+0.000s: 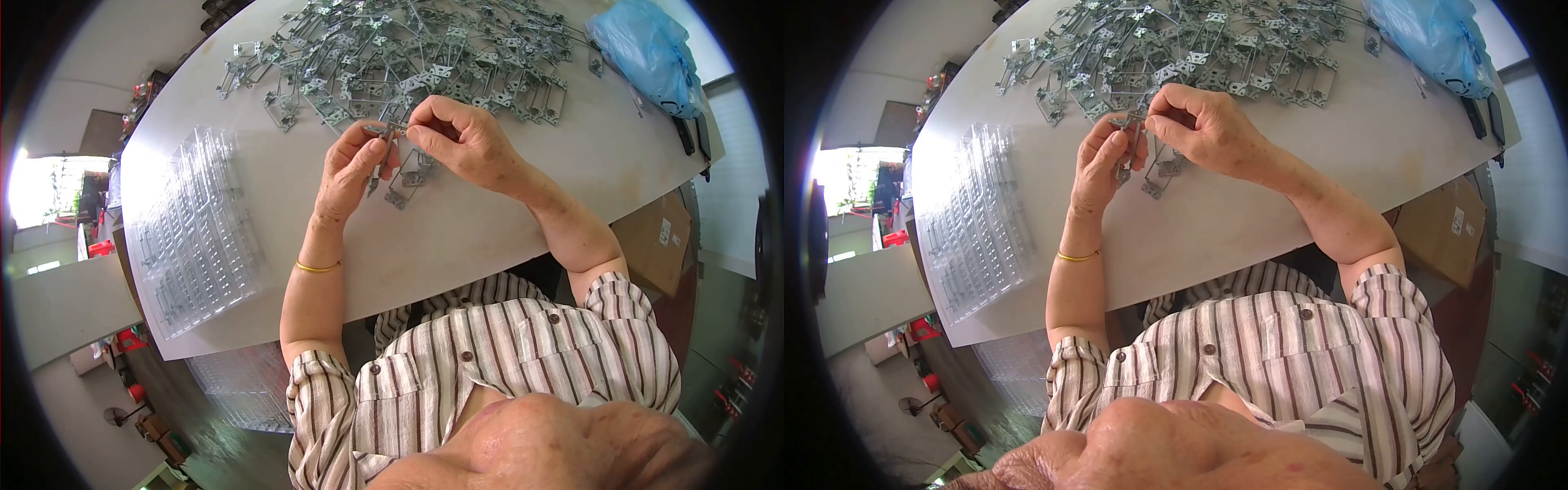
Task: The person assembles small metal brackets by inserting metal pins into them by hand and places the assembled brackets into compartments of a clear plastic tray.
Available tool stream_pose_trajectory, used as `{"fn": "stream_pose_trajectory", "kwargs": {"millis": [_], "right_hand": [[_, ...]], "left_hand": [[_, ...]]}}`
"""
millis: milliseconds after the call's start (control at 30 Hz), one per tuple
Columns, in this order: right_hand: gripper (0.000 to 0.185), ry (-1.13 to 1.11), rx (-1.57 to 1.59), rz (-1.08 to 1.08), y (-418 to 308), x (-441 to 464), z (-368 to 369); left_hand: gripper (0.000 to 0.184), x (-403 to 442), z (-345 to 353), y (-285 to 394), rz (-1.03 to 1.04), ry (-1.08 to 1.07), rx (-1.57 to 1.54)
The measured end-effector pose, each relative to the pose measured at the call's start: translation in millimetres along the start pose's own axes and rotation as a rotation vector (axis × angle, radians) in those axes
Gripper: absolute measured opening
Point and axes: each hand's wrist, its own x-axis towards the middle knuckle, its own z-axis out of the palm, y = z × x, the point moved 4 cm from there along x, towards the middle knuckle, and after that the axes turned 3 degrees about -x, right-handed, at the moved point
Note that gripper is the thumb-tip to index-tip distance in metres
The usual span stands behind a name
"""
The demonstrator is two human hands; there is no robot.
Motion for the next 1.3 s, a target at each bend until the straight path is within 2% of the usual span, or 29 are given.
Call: {"fn": "stream_pose_trajectory", "kwargs": {"millis": [267,667,933,1300], "right_hand": [[0.010,-0.010,-0.060,-0.011,2.5,-0.3,0.2],[0.013,-0.071,0.070,0.202,-3.5,-1.7,4.0],[0.014,-0.115,0.097,0.221,-0.6,0.6,2.9],[0.019,-0.136,0.254,0.309,4.1,1.1,3.4]], "left_hand": [[0.032,-0.2,-1.2,1.4,-0.008,0.037,0.011],[0.032,-2.9,-4.9,-6.6,-0.052,0.037,0.117],[0.036,-1.7,-2.6,-0.8,0.000,0.070,0.114],[0.031,-4.2,-0.8,-3.8,-0.117,0.060,0.203]]}}
